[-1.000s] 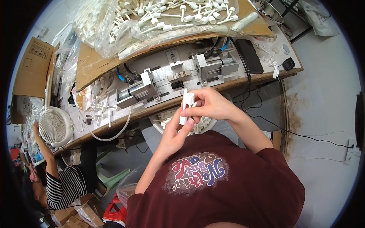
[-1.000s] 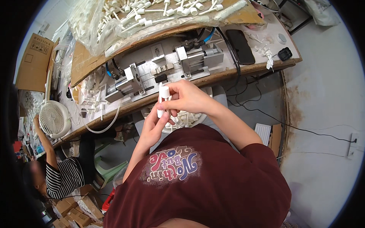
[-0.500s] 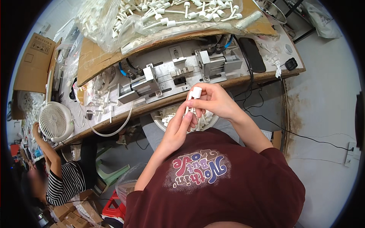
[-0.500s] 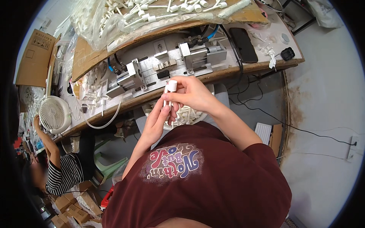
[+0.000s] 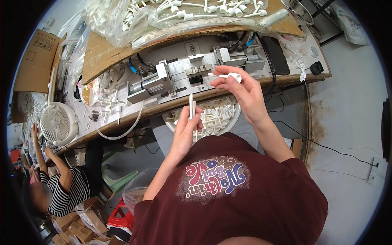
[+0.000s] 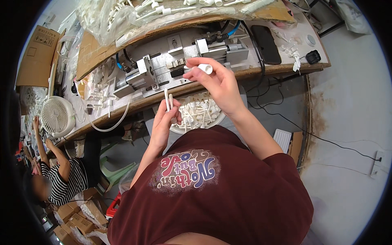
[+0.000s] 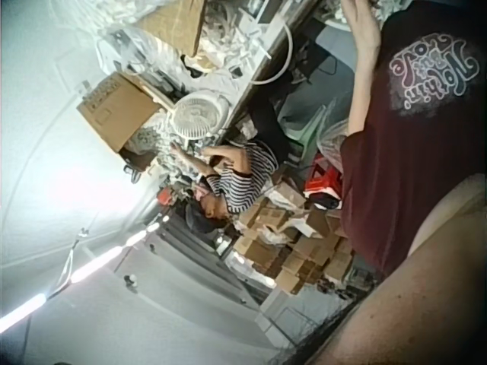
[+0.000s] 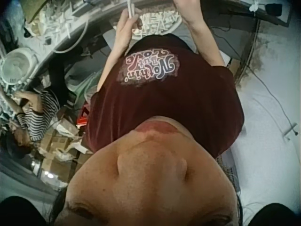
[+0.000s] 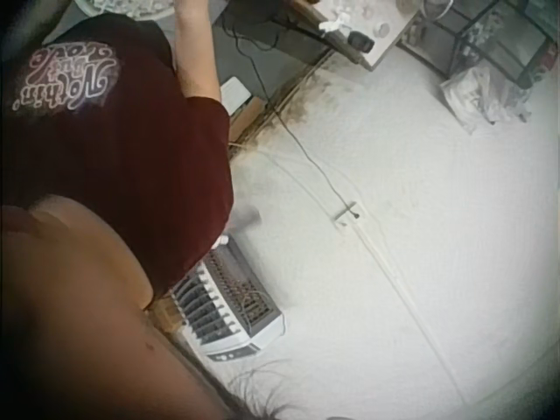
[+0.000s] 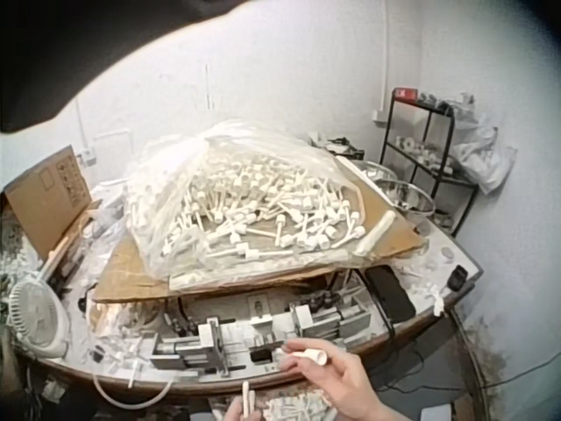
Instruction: Assembling small white plastic components using a pneumatic assembly machine on a workbench.
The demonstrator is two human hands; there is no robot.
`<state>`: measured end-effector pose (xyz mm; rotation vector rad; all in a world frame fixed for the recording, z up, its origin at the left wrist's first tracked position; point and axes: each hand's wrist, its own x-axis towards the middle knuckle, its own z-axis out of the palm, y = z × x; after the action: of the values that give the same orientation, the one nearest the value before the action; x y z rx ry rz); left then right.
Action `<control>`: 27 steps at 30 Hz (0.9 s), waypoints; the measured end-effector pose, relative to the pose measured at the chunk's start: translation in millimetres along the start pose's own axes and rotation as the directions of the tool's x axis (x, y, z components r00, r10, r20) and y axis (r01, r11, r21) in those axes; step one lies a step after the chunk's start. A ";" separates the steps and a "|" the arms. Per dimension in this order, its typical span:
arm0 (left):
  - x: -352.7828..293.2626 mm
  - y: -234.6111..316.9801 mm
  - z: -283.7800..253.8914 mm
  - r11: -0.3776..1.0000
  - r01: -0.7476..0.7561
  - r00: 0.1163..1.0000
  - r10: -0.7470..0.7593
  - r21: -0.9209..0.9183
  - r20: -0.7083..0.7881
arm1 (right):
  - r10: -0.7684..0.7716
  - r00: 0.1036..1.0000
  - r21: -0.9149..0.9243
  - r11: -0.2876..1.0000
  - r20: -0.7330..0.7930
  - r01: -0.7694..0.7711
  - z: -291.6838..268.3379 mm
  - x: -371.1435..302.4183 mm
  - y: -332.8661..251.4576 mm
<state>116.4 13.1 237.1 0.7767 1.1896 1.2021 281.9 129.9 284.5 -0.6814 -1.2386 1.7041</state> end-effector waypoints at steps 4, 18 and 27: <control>0.2 1.5 0.2 1.000 -0.020 0.999 0.020 0.001 -0.028 | 0.007 1.000 -0.008 1.000 0.027 -0.007 1.8 -0.8 -1.9; 2.5 -3.7 -1.8 0.994 -0.089 0.991 0.082 -0.062 -0.102 | -0.305 0.892 -0.770 0.459 0.333 0.444 -0.3 7.5 41.7; 2.3 -5.1 -5.4 0.990 -0.120 0.984 0.110 -0.068 -0.138 | -0.264 0.785 -0.826 -0.103 0.560 0.554 7.2 22.6 59.2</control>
<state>112.5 13.4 230.3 0.7246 1.2132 1.4060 245.7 141.0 233.2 -0.6875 -2.5043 0.0228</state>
